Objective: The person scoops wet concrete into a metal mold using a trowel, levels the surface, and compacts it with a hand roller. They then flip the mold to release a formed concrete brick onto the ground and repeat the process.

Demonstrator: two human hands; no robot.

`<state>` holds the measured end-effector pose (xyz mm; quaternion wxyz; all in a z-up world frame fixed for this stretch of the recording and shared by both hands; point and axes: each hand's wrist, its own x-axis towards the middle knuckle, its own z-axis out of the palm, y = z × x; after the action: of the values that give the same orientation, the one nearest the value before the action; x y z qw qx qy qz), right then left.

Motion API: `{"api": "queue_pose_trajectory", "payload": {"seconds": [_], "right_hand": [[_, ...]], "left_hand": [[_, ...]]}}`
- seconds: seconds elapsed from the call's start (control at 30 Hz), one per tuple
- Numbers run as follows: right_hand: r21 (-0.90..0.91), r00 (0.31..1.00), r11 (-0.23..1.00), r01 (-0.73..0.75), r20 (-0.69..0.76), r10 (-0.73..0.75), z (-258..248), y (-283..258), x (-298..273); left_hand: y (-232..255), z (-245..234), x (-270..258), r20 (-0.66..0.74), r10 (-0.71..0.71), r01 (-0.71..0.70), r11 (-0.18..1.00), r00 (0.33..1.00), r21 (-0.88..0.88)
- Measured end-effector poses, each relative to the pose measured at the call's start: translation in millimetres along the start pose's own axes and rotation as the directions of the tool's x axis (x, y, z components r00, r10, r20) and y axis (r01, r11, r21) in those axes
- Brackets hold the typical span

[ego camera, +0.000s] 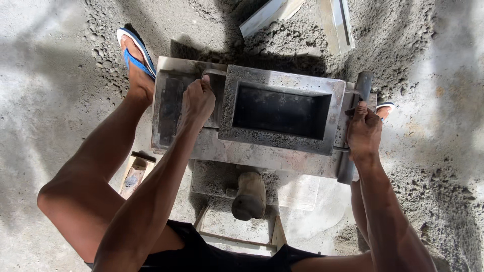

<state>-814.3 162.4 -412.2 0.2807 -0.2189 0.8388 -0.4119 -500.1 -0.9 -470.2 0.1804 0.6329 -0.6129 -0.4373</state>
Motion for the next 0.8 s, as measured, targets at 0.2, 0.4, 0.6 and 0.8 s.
{"api": "queue_pose_trajectory", "payload": {"seconds": [0.2,0.4,0.6,0.8], "right_hand": [[-0.176,1.0,0.984,-0.025,0.015,0.028,-6.0,-13.8,-0.4],[-0.565,0.956,0.772,0.292,0.188,-0.224,-23.5,-60.5,91.5],[-0.532,0.953,0.791,0.303,0.152,-0.263,76.1,-106.8,186.8],[-0.652,0.978,0.741,0.16,0.207,-0.029,88.2,-146.3,265.4]], "left_hand": [[13.6,-14.2,-3.8,0.095,-0.072,0.073,0.997,0.993,-0.005],[102.9,-12.6,106.0,0.205,0.106,-0.156,0.957,0.973,0.246],[136.2,67.1,186.8,0.228,0.494,-0.544,0.772,0.839,0.329],[197.1,-1.1,232.9,0.21,0.356,-0.41,0.84,0.911,0.355]]}}
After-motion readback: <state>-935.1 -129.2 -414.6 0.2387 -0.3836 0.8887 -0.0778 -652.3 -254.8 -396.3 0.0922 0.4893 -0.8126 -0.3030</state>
